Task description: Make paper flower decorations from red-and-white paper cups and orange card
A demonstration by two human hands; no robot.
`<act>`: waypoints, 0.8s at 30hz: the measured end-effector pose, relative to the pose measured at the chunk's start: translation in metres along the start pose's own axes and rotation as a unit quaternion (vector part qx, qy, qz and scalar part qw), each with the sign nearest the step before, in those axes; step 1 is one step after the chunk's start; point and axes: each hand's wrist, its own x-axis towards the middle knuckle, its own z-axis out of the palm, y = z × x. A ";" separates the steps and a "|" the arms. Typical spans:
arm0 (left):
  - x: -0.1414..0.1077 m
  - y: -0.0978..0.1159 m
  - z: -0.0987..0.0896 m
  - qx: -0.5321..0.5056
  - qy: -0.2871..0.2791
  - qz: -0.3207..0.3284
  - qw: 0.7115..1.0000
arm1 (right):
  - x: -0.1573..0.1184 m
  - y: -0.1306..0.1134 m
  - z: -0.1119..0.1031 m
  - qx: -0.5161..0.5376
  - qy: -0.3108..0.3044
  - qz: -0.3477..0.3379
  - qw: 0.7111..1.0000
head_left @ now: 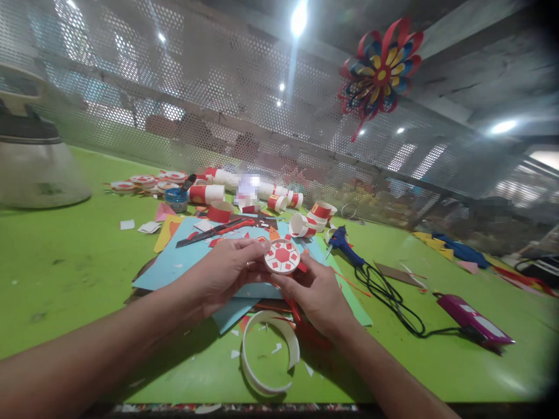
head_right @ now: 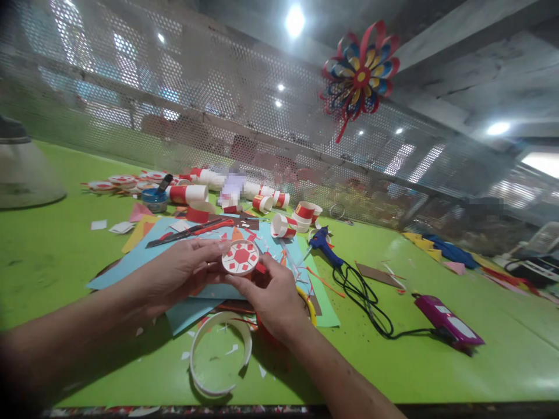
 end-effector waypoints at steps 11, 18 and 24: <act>0.001 0.005 -0.002 -0.001 0.032 -0.024 0.999 | -0.002 0.012 0.001 -0.207 0.075 -0.068 0.973; 0.004 0.013 -0.010 0.038 0.093 -0.055 0.993 | 0.005 0.003 -0.012 0.001 0.028 0.013 1.000; 0.006 0.006 -0.017 0.066 0.037 -0.063 0.995 | 0.010 0.009 -0.014 0.093 0.019 0.072 0.993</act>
